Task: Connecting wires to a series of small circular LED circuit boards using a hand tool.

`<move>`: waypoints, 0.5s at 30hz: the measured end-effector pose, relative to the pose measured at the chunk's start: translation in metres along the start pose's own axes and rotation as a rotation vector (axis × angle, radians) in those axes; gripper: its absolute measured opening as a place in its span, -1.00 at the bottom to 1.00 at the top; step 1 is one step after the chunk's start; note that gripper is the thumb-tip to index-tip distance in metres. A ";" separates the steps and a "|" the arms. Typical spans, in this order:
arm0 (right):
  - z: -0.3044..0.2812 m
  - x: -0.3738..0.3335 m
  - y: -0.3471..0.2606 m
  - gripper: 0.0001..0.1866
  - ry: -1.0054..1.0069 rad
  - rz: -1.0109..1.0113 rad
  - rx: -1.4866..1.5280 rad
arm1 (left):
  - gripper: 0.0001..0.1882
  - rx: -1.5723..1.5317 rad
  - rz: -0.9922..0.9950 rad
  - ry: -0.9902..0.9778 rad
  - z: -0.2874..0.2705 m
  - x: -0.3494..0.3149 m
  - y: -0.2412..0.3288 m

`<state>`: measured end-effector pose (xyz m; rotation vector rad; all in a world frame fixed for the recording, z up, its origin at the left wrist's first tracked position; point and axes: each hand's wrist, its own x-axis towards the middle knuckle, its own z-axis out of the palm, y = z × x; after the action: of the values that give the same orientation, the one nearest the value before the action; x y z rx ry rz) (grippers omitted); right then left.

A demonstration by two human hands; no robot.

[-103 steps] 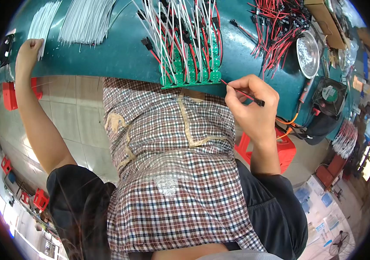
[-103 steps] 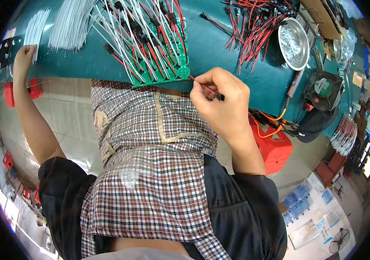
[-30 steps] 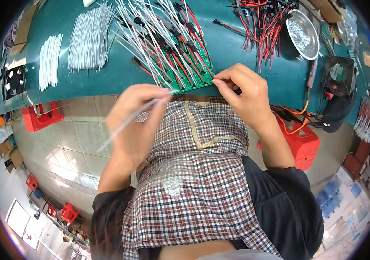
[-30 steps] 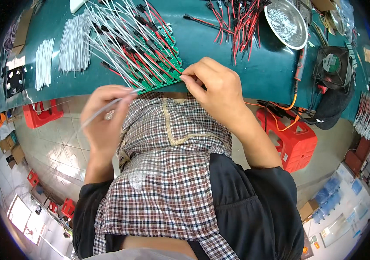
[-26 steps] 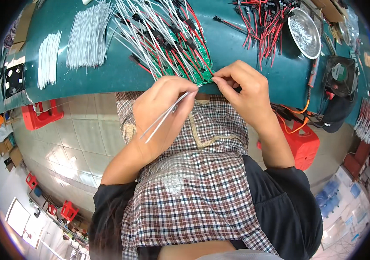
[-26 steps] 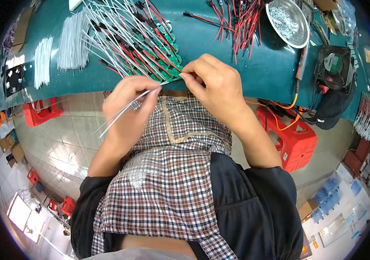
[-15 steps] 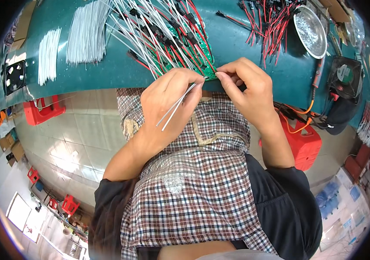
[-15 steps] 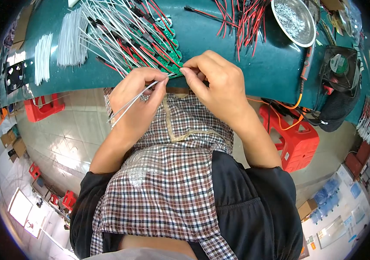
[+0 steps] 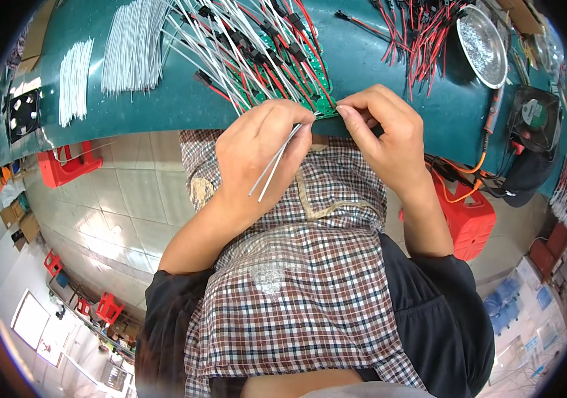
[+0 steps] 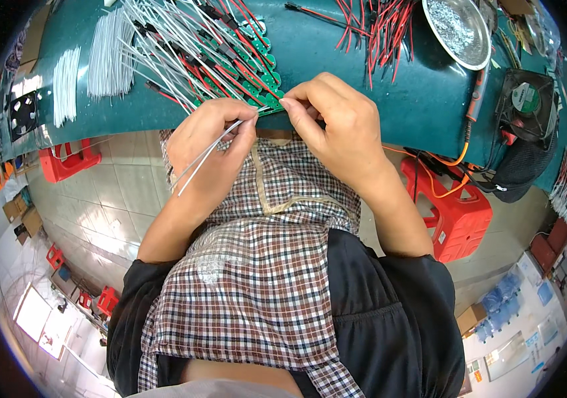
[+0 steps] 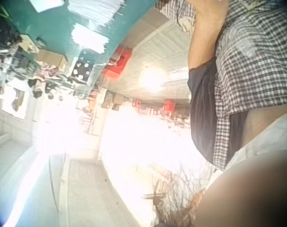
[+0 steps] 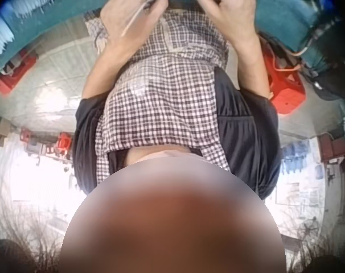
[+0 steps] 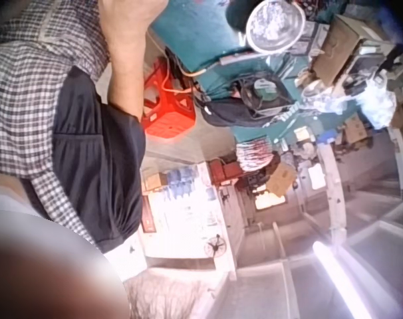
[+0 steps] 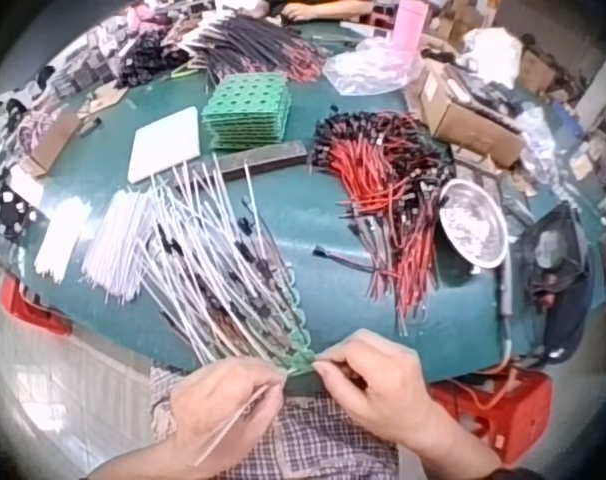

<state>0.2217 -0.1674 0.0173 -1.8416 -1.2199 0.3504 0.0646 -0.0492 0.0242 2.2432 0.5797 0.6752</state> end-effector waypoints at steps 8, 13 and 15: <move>0.000 -0.001 0.001 -0.90 0.010 0.008 0.021 | -0.76 -0.006 0.015 -0.001 0.005 -0.001 0.001; -0.003 -0.001 -0.001 -0.93 -0.032 0.023 0.006 | -0.76 -0.020 -0.008 -0.017 0.003 0.000 0.001; -0.005 -0.001 -0.002 -0.94 -0.067 0.043 0.000 | -0.77 -0.015 -0.012 -0.021 0.003 0.000 0.002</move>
<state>0.2227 -0.1708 0.0216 -1.8710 -1.2268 0.4390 0.0669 -0.0518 0.0238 2.2282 0.5752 0.6475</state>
